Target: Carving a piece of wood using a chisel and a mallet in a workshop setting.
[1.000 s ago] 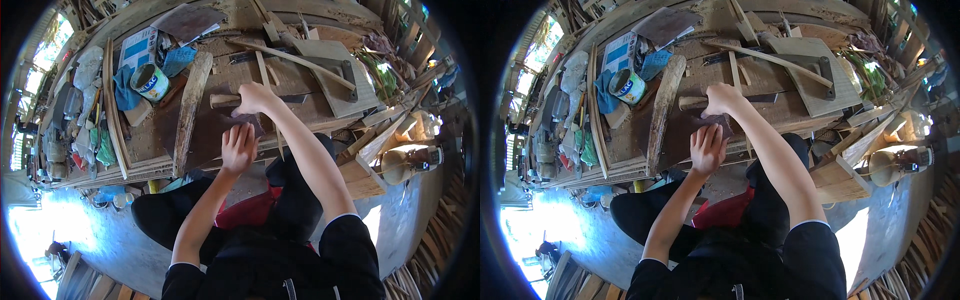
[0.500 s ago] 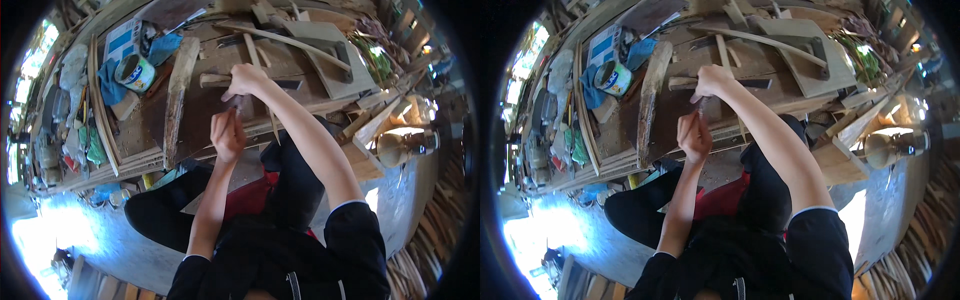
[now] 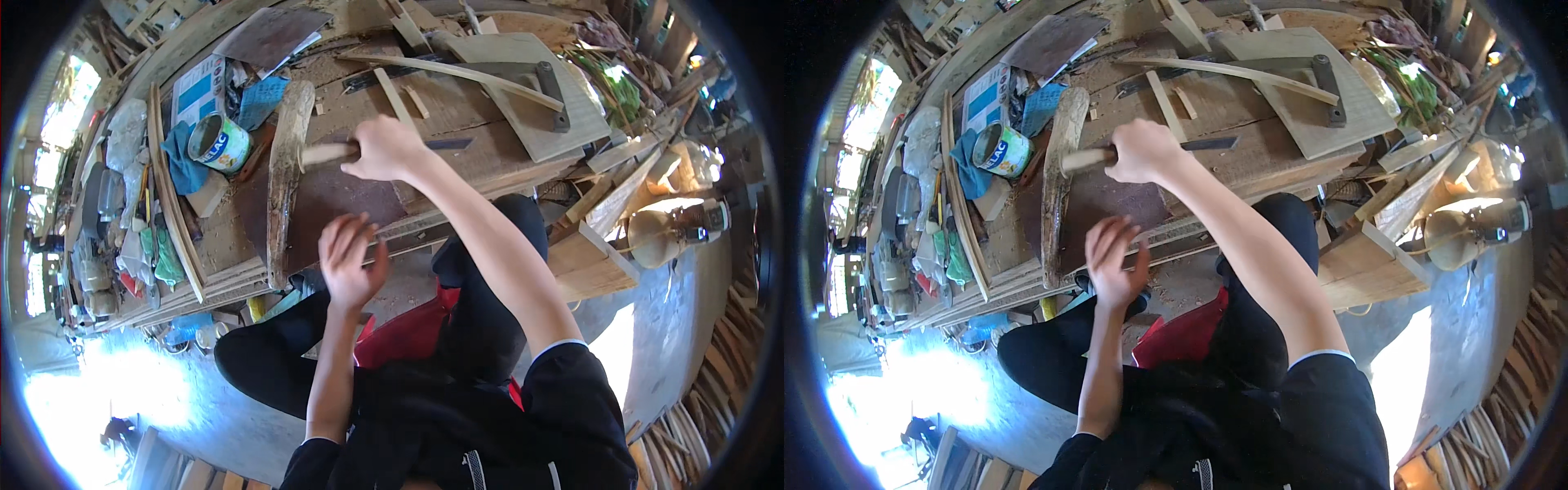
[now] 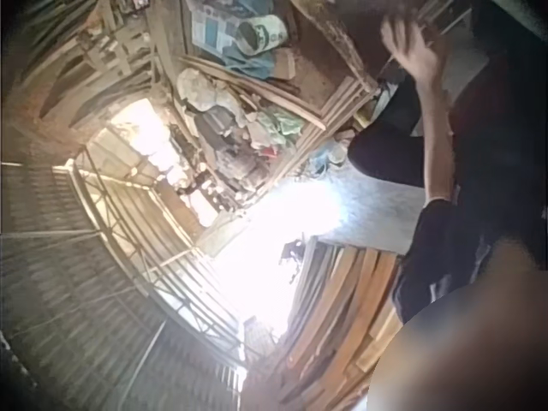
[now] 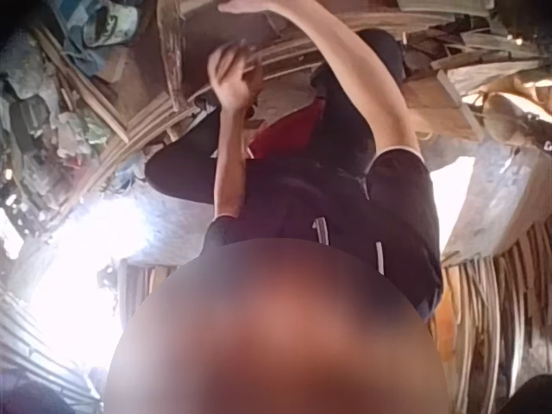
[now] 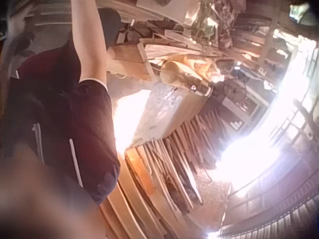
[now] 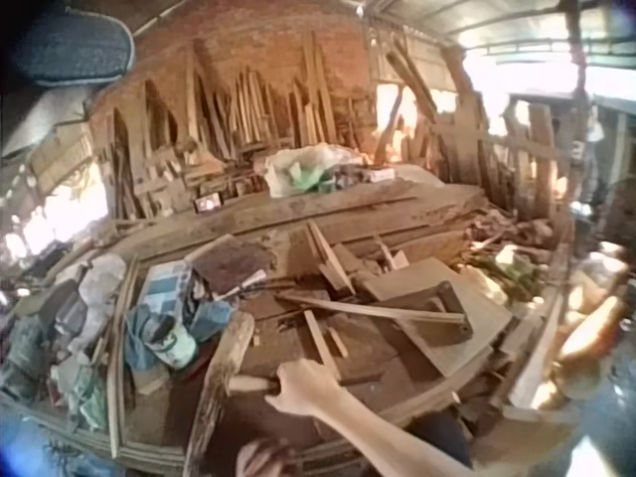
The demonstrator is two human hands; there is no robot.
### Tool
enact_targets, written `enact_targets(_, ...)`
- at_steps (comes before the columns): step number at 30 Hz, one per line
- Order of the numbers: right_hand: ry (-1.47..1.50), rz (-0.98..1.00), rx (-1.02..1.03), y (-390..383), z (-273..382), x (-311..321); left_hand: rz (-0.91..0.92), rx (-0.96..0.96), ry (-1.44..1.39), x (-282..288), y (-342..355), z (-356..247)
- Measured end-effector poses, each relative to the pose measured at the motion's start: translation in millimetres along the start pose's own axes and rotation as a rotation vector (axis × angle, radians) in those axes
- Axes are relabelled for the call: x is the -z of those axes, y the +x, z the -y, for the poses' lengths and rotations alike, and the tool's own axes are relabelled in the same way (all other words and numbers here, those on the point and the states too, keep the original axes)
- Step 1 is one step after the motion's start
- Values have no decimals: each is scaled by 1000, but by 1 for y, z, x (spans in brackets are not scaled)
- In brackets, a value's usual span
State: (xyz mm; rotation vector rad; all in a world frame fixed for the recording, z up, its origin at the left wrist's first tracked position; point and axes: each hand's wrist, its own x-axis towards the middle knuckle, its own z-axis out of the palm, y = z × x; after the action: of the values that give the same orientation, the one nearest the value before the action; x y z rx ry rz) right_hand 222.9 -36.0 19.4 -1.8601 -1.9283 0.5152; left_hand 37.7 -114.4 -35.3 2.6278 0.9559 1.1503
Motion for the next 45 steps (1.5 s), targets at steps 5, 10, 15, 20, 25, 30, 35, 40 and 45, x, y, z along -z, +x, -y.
enact_targets(5, 959, -255, 199, -7, -3, 44, -93, 260, 457, 51, 1, 44)
enact_targets(10, 1446, -230, 497, -4, 12, 38, 197, 689, 479, 60, -4, 72)
enact_targets(15, 1422, -39, 459, -1, 34, 6, 139, 619, 509, 55, -10, 77)
enact_targets(20, 1345, -50, 492, 0, 50, -11, 162, 622, 482, 57, -9, 78)
enact_targets(25, 1384, -24, 410, -1, 48, -13, 139, 615, 486, 56, -13, 81)
enact_targets(30, 1362, -19, 419, -3, 46, -14, 128, 617, 481, 56, -12, 79)
enact_targets(35, 1386, -6, 416, 4, 54, -21, 347, 727, 478, 67, 9, 75)
enact_targets(40, 1432, -85, 430, 7, 56, -24, 536, 760, 432, 75, 27, 91)
enact_targets(45, 1360, -112, 432, 3, 56, -27, 423, 793, 198, 79, 38, 101)
